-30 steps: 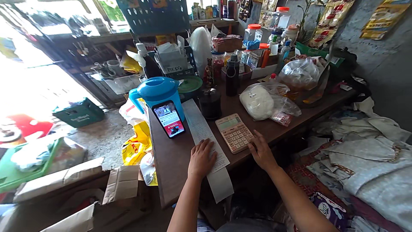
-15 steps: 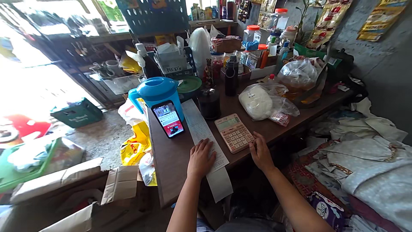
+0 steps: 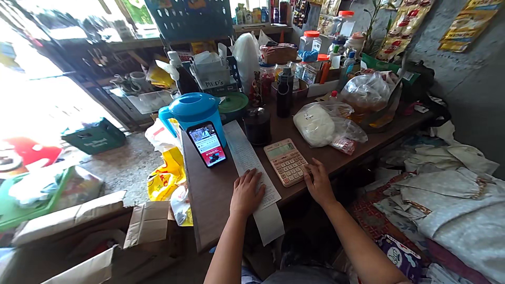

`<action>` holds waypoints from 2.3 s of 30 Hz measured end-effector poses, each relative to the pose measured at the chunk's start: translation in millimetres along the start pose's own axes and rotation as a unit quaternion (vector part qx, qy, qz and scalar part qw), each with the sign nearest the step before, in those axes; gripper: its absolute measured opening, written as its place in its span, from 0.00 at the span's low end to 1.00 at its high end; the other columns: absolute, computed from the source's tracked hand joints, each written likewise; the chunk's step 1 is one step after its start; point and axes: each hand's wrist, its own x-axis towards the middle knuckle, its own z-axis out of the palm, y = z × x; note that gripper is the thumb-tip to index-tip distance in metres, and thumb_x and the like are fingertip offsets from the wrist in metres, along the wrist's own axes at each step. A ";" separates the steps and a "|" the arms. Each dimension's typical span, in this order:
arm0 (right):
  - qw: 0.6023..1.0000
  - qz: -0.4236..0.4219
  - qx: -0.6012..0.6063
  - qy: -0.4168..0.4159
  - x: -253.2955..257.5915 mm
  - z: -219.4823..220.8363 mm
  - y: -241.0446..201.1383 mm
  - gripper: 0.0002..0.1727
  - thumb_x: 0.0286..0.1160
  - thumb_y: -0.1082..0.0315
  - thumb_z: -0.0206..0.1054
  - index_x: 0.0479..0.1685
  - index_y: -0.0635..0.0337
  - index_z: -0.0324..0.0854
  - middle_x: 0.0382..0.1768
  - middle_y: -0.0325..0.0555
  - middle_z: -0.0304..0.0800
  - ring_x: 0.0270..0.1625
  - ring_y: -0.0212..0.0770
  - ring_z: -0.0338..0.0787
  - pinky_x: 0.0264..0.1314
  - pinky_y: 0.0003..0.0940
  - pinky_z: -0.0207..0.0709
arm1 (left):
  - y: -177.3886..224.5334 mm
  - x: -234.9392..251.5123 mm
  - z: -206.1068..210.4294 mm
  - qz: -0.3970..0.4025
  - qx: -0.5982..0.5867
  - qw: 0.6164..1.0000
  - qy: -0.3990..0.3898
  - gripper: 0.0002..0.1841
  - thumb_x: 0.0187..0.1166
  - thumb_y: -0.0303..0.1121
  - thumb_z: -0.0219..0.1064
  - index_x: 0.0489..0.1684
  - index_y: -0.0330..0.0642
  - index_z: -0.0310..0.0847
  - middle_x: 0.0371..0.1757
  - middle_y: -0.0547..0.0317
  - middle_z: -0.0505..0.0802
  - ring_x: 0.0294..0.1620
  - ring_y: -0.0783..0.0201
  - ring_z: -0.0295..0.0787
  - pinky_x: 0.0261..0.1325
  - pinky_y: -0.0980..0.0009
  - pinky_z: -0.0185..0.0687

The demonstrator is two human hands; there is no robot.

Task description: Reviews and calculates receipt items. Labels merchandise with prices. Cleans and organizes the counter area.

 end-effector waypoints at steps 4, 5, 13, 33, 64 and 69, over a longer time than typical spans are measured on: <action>0.999 0.029 -0.014 -0.028 8.4 -7.4 -8.2 0.24 0.88 0.57 0.56 0.64 0.70 0.83 0.78 0.68 0.74 0.75 0.62 0.81 0.78 0.53 0.74 | -0.5 -0.7 -0.2 0.004 -0.001 1.000 0.000 0.27 0.88 0.48 0.52 0.80 0.47 0.76 0.87 0.51 0.73 0.91 0.48 0.60 0.90 0.45 0.46; 0.999 0.037 -0.019 -0.035 9.6 -9.3 -10.4 0.26 0.88 0.56 0.55 0.65 0.72 0.81 0.80 0.68 0.72 0.77 0.62 0.80 0.79 0.52 0.73 | -0.4 -0.5 -0.2 0.002 0.001 1.000 -0.001 0.27 0.88 0.49 0.52 0.80 0.47 0.76 0.87 0.51 0.73 0.91 0.49 0.60 0.90 0.45 0.46; 0.988 -0.118 -0.095 0.000 7.4 -3.5 -34.1 0.19 0.89 0.55 0.55 0.56 0.50 0.93 0.77 0.58 0.80 0.79 0.65 0.78 0.81 0.77 0.57 | -0.5 0.5 -0.5 0.000 0.003 1.000 -0.004 0.27 0.88 0.49 0.52 0.80 0.48 0.76 0.87 0.51 0.73 0.91 0.48 0.60 0.90 0.45 0.46; 0.986 -0.131 -0.084 -0.051 29.6 16.5 -38.6 0.17 0.85 0.60 0.60 0.49 0.56 0.95 0.77 0.54 0.81 0.83 0.62 0.74 0.85 0.73 0.55 | 1.2 0.5 -1.8 -0.010 0.002 1.000 -0.015 0.27 0.88 0.50 0.52 0.82 0.49 0.75 0.88 0.53 0.73 0.91 0.51 0.59 0.91 0.47 0.45; 0.986 -0.136 -0.068 -0.069 46.0 20.2 -36.6 0.16 0.86 0.61 0.60 0.50 0.57 0.94 0.79 0.56 0.79 0.86 0.61 0.71 0.86 0.71 0.56 | 0.7 1.1 -1.6 -0.006 0.002 1.000 -0.006 0.26 0.87 0.49 0.53 0.80 0.48 0.77 0.87 0.52 0.74 0.91 0.49 0.61 0.90 0.45 0.46; 0.992 -0.124 -0.018 -0.030 31.0 11.8 -20.4 0.16 0.86 0.64 0.59 0.47 0.64 0.93 0.75 0.61 0.82 0.82 0.62 0.76 0.84 0.63 0.65 | -0.3 1.2 -0.4 -0.002 0.003 1.000 0.000 0.26 0.87 0.49 0.53 0.79 0.48 0.77 0.87 0.51 0.74 0.90 0.48 0.61 0.90 0.45 0.47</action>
